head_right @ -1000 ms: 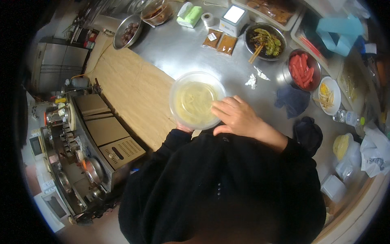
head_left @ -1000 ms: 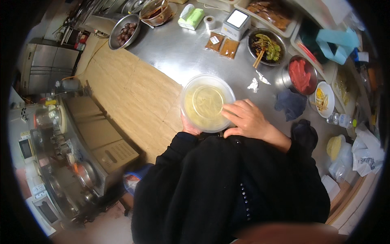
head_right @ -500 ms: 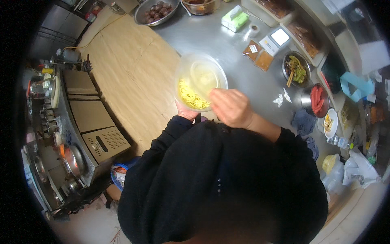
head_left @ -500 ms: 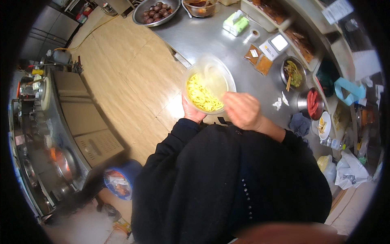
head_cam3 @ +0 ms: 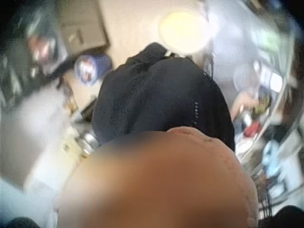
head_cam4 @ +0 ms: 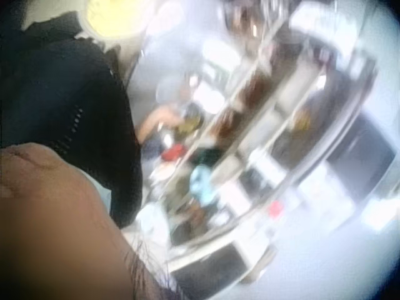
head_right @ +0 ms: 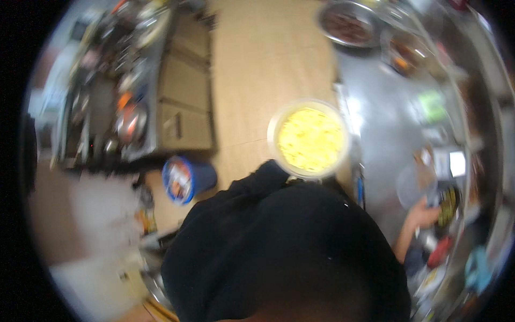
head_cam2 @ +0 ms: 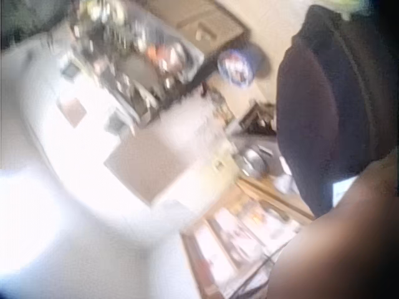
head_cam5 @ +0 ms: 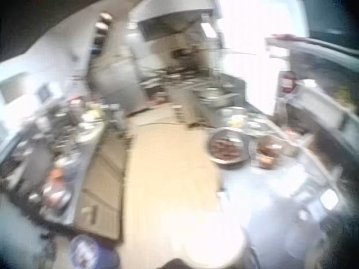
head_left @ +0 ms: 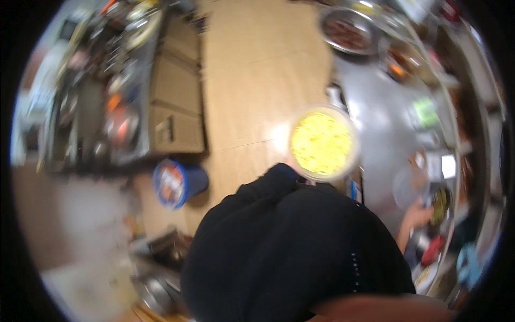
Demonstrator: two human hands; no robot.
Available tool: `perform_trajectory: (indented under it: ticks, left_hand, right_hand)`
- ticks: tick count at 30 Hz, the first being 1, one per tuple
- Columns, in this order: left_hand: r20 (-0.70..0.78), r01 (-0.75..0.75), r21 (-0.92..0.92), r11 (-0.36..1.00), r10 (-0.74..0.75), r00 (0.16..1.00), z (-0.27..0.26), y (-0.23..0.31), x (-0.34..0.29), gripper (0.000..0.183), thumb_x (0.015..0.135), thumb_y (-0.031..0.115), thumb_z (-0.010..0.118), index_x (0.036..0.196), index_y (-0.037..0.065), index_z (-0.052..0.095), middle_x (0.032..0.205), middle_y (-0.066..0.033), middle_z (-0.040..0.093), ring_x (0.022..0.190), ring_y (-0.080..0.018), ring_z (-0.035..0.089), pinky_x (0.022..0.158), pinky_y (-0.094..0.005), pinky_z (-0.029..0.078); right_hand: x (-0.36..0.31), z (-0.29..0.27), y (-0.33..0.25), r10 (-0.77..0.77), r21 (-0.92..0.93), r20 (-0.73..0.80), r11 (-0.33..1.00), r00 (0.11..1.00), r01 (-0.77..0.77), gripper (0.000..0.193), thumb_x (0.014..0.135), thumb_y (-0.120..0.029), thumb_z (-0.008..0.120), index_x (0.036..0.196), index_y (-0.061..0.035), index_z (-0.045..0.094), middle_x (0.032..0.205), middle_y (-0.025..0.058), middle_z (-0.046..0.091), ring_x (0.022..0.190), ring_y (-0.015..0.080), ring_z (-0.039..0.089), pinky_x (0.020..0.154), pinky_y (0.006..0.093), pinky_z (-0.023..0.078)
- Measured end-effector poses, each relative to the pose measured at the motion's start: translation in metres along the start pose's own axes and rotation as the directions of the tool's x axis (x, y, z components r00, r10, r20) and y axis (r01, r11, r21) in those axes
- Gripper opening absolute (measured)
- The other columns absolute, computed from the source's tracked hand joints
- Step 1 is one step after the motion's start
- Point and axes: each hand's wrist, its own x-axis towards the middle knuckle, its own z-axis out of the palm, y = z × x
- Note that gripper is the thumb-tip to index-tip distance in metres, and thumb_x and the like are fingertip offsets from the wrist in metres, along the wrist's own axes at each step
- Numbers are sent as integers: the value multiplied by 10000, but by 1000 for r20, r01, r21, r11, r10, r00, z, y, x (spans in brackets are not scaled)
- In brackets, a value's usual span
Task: The person assembles a noodle dish by layering noodles, shredded green vegetables, shredded carrots, and shredded white vegetables into a clear plastic container. They use a microwave to heat the noodles and a grater to shred vegetables, then place the finished container into a white paper bag.
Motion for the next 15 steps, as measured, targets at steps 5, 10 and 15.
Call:
perform_trajectory:
  ticks: [5, 10, 15]
  left_hand:
    - [-25, -178, -51, 983, 177, 984, 2, 22, -20, 779, 897, 689, 333, 1382, 90, 448, 1397, -122, 480, 1273, -299, 459, 1064, -436, 368]
    - [-41, -315, -123, 941, 312, 949, -9, 68, -36, 801, 890, 705, 323, 1389, 90, 441, 1405, -124, 472, 1279, -299, 454, 1068, -436, 364]
    - [-68, -425, -161, 891, 419, 905, -27, 137, -53, 822, 882, 721, 314, 1396, 90, 434, 1413, -125, 464, 1285, -299, 448, 1072, -436, 359]
  right_hand:
    - [27, -35, -119, -439, 495, 106, 801, 892, 336, 449, 905, -268, 599, 1242, 16, 517, 1121, 174, 587, 989, 321, 580, 839, 401, 472]
    - [-9, -78, -296, -913, 785, 362, 189, 190, -590, 430, 1008, -245, 460, 1359, -2, 410, 1056, 140, 608, 883, 181, 621, 824, 308, 480]
    - [-59, -135, -428, -885, 558, 112, 432, -451, -709, 404, 1034, -276, 340, 1336, -9, 354, 1034, 153, 620, 730, 227, 661, 593, 306, 564]
